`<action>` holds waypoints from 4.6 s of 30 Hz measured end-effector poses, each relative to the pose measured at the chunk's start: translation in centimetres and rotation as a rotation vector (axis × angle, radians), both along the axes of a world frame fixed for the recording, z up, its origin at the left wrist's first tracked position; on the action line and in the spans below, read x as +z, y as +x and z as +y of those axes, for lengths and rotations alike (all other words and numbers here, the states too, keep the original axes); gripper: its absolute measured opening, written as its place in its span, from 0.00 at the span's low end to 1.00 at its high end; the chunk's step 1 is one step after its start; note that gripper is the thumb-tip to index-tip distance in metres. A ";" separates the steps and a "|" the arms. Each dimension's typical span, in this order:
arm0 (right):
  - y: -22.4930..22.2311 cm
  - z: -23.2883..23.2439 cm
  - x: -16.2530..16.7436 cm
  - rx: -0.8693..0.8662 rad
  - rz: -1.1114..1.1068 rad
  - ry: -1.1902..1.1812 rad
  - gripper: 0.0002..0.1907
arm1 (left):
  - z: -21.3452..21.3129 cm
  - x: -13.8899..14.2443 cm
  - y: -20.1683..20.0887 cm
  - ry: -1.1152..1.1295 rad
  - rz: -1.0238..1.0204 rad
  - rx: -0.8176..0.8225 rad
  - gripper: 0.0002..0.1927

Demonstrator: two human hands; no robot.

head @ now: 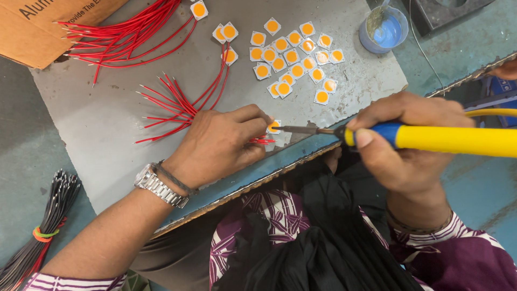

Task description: The person solders red insulated wires onto the contact pads of small square LED chips at a workbench. They hold each chip with one hand, apply the soldering iron tip to the pad, dip wires in flux, and set finished chips aside; later they gather and bundle the soldered chips and wires with pliers.

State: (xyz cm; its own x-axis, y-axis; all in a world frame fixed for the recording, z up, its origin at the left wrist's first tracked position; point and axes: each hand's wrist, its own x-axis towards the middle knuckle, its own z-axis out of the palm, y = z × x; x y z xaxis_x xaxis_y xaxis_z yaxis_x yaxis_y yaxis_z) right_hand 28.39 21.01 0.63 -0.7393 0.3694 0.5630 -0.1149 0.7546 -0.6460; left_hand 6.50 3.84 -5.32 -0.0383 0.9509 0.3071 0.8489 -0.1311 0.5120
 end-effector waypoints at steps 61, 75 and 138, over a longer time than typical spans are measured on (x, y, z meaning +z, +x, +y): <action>-5.5 -1.9 -6.9 0.075 -0.197 0.253 0.30 | -1.7 -1.9 -1.9 0.220 -0.439 0.108 0.11; -4.9 -1.5 -7.0 0.045 -0.148 0.260 0.32 | -1.6 -2.2 -2.0 0.113 -0.414 0.126 0.10; 0.3 3.6 -8.6 -0.032 0.414 -0.285 0.21 | -0.5 -2.3 -0.4 0.075 0.330 -0.018 0.12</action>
State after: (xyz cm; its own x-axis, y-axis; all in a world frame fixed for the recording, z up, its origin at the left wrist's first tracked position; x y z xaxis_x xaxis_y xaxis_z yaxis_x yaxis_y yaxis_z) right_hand 28.70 24.65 -7.93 -0.4608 0.5702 0.6801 -0.3850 0.5620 -0.7320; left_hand 6.11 3.32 -7.58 0.0913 0.9246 0.3697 0.9645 -0.1744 0.1981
